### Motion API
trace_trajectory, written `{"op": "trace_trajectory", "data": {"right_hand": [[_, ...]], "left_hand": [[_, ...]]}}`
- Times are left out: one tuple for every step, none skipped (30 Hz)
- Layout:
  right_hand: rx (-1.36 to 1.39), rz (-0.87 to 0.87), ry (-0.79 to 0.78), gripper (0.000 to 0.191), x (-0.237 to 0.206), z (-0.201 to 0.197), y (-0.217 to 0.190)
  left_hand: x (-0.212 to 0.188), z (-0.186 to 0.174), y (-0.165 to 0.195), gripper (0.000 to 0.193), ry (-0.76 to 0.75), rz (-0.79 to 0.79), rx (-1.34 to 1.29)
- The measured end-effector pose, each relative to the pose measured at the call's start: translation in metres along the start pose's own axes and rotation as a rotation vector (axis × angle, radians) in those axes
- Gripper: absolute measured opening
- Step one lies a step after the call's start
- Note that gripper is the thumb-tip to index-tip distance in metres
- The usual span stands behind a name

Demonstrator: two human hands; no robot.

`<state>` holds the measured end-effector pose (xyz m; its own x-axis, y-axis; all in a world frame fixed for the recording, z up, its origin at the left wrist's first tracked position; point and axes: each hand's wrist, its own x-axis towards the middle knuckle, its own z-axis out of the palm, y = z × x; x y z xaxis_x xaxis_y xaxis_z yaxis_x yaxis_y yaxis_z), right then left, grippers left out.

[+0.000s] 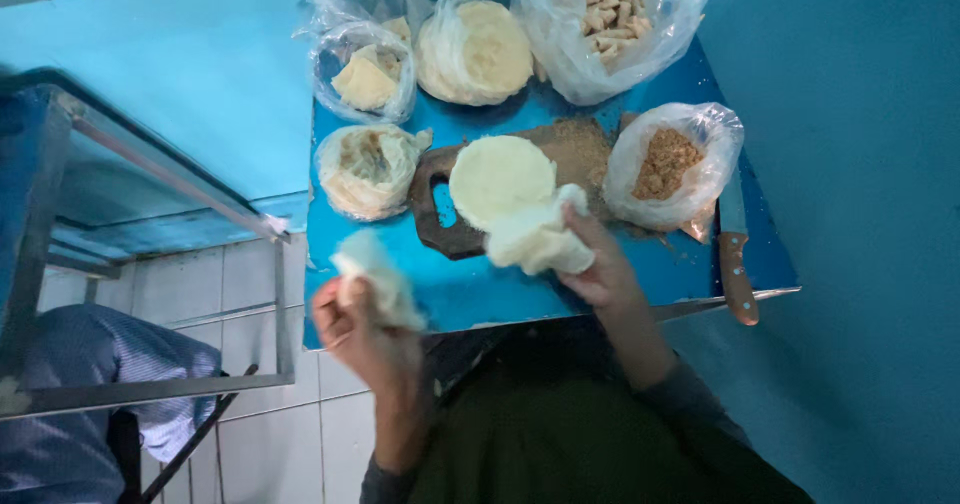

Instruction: The person takes round dough wrappers from a stack, spoons a brown filling from a plastic bag onto a wrapper, folds the wrapper over the filling and presses the edges to seal it, placing the finished pastry aside. They occasionally cut a wrapper in half with a knife on a small wooden board before filling and folding it.

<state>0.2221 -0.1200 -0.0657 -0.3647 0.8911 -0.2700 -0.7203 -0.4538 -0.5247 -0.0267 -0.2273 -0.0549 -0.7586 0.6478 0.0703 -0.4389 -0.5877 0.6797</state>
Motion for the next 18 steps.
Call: {"op": "trace_trajectory", "data": {"right_hand": [[0.020, -0.018, -0.030, 0.033, 0.000, -0.001, -0.006], [0.041, -0.035, -0.058, 0.032, -0.002, -0.002, -0.013], [0.018, -0.090, -0.072, 0.031, -0.003, -0.003, -0.022], [-0.004, -0.145, -0.085, 0.030, -0.004, -0.002, -0.033], [-0.026, -0.198, -0.098, 0.029, -0.003, 0.002, -0.041], [-0.068, -0.276, -0.079, 0.027, 0.000, 0.007, -0.049], [-0.110, -0.355, -0.062, 0.025, 0.002, 0.013, -0.058], [-0.153, -0.435, -0.046, 0.024, 0.007, 0.021, -0.064], [-0.377, -0.559, -0.016, 0.022, 0.016, 0.032, -0.065], [-0.600, -0.680, 0.015, 0.020, 0.025, 0.043, -0.065], [-0.824, -0.801, 0.048, 0.018, 0.033, 0.052, -0.061], [-0.975, -0.879, 0.010, 0.018, 0.041, 0.062, -0.051], [-1.128, -0.955, -0.031, 0.020, 0.048, 0.071, -0.040], [-1.536, -1.095, -0.114, 0.022, 0.049, 0.077, -0.032], [-1.950, -1.216, -0.202, 0.026, 0.047, 0.080, -0.021], [-2.012, -1.150, -0.305, 0.026, 0.047, 0.084, -0.005], [-2.070, -1.082, -0.411, 0.027, 0.046, 0.087, 0.007], [-2.085, -1.102, -0.398, 0.028, 0.043, 0.088, 0.016]], "left_hand": [[0.006, -0.004, 0.008, 0.018, 0.000, 0.046, -0.010], [0.011, -0.009, 0.016, 0.020, 0.000, 0.089, -0.017], [0.016, -0.015, 0.023, 0.021, 0.001, 0.133, -0.024], [0.020, -0.021, 0.028, 0.020, -0.005, 0.135, -0.008], [0.023, -0.027, 0.033, 0.019, -0.008, 0.136, 0.009], [0.025, -0.032, 0.034, 0.019, -0.011, 0.139, 0.026], [0.026, -0.037, 0.033, 0.019, 0.004, 0.112, 0.032], [0.027, -0.041, 0.031, 0.019, 0.020, 0.085, 0.038], [0.028, -0.045, 0.030, 0.018, 0.035, 0.059, 0.042], [0.027, -0.049, 0.028, 0.018, 0.030, 0.034, 0.037], [0.026, -0.052, 0.026, 0.018, 0.022, 0.009, 0.031], [0.025, -0.054, 0.024, 0.018, 0.014, -0.013, 0.024], [0.025, -0.055, 0.023, 0.018, 0.005, -0.012, 0.022], [0.025, -0.056, 0.023, 0.018, -0.004, -0.012, 0.020], [0.024, -0.058, 0.023, 0.018, -0.015, -0.013, 0.020], [0.025, -0.059, 0.024, 0.018, -0.011, -0.028, 0.019], [0.025, -0.059, 0.026, 0.019, -0.008, -0.042, 0.018], [0.026, -0.060, 0.027, 0.019, -0.005, -0.056, 0.017]]}}
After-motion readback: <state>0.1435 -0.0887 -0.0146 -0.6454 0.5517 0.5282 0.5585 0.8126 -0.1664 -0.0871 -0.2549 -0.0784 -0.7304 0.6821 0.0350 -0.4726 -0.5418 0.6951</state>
